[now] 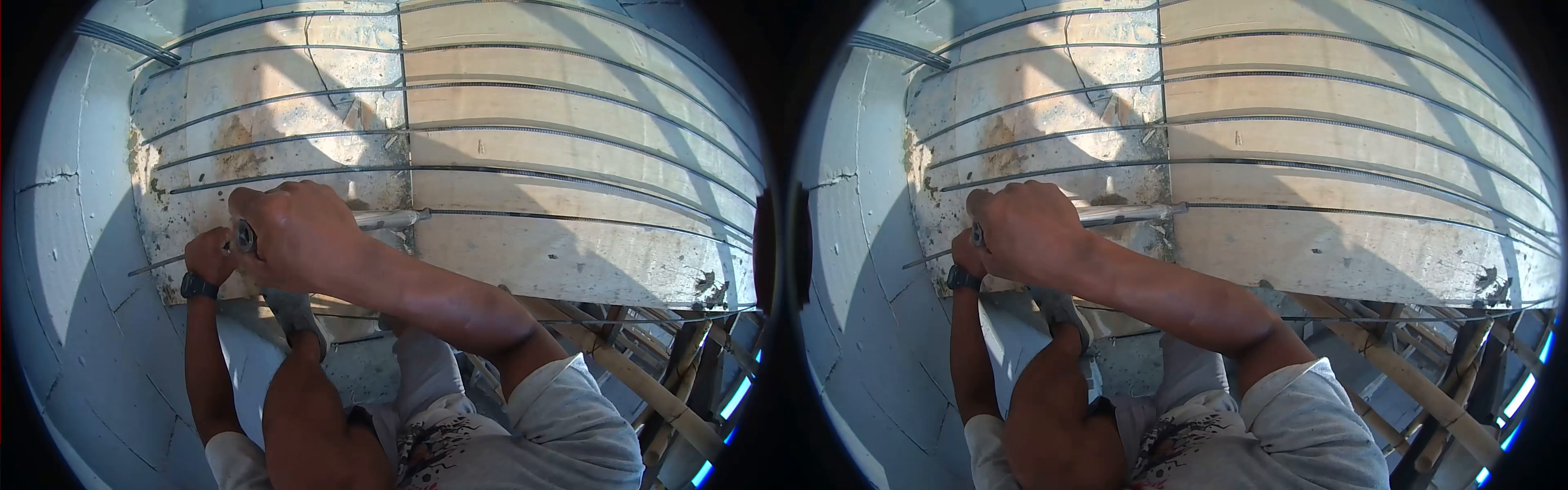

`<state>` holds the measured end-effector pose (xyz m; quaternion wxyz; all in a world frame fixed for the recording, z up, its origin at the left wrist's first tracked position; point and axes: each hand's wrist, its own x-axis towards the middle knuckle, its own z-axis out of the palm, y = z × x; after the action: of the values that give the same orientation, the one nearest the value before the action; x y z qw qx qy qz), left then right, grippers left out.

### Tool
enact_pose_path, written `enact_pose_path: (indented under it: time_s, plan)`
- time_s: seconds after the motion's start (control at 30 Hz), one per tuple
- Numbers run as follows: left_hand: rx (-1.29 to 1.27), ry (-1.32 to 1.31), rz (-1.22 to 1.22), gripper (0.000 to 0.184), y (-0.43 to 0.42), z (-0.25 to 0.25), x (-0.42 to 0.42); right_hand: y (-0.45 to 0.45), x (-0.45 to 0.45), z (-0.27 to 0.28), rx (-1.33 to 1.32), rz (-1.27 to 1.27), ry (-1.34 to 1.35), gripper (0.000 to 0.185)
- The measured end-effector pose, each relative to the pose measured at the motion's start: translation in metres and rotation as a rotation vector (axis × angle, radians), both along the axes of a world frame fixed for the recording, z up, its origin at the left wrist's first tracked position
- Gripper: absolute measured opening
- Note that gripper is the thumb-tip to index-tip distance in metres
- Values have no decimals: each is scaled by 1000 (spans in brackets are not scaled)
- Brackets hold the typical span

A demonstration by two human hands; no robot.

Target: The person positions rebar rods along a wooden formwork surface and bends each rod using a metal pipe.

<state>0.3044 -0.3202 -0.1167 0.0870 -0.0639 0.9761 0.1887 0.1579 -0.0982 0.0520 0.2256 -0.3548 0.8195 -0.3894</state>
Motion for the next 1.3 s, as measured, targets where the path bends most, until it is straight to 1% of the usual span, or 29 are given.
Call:
enact_pose_path:
  time_s: [0.1,0.2,0.3,0.37,0.47,0.57,0.6,0.7,0.73,0.83,0.93,1.0,1.03,1.1,1.17,1.23,1.27,1.3]
  plan:
    - [18,-18,96,23,-11,-20,8,-10,-1,-1,73,24,-50,30]
    - [93,6,69,21,-5,-5,-1,-10,-1,2,98,37,-65,31]
    - [45,41,-6,23,-8,-8,-5,-2,-7,6,88,31,-40,30]
    - [0,-10,-18,29,-2,-5,-12,7,-12,7,74,27,-11,28]
    - [-14,-69,-13,43,5,-8,-19,24,-18,2,-151,-58,133,22]
    - [-12,-145,12,55,8,-15,-22,44,-25,13,-190,-119,10,19]
    - [-13,-175,21,59,9,-17,-23,49,-25,10,-268,-135,5,20]
    - [6,-77,24,61,11,-19,-22,60,-27,16,-226,-114,13,20]
    - [4,-119,12,62,10,-19,-23,58,-25,15,-272,-131,25,21]
    - [3,-94,9,62,9,-20,-24,54,-22,11,-290,-138,27,22]
    - [40,-126,24,62,9,-25,-24,52,-17,4,-293,-128,133,22]
    - [64,-147,23,61,10,-30,-27,62,-19,11,-319,-138,142,22]
    - [71,-165,39,61,9,-30,-23,66,-20,16,-338,-129,136,22]
    - [53,-203,52,63,9,-32,-24,89,-28,36,-375,-162,-4,16]
    - [45,-207,62,64,10,-34,-27,122,-33,42,-348,-221,-5,22]
    - [46,-173,65,66,10,-34,-30,149,-30,50,-387,-369,-68,24]
    - [-19,-195,44,68,9,-33,-34,156,-25,51,-399,-335,-60,24]
    - [-15,-166,38,65,7,-31,-39,162,-20,51,-410,-303,-49,24]
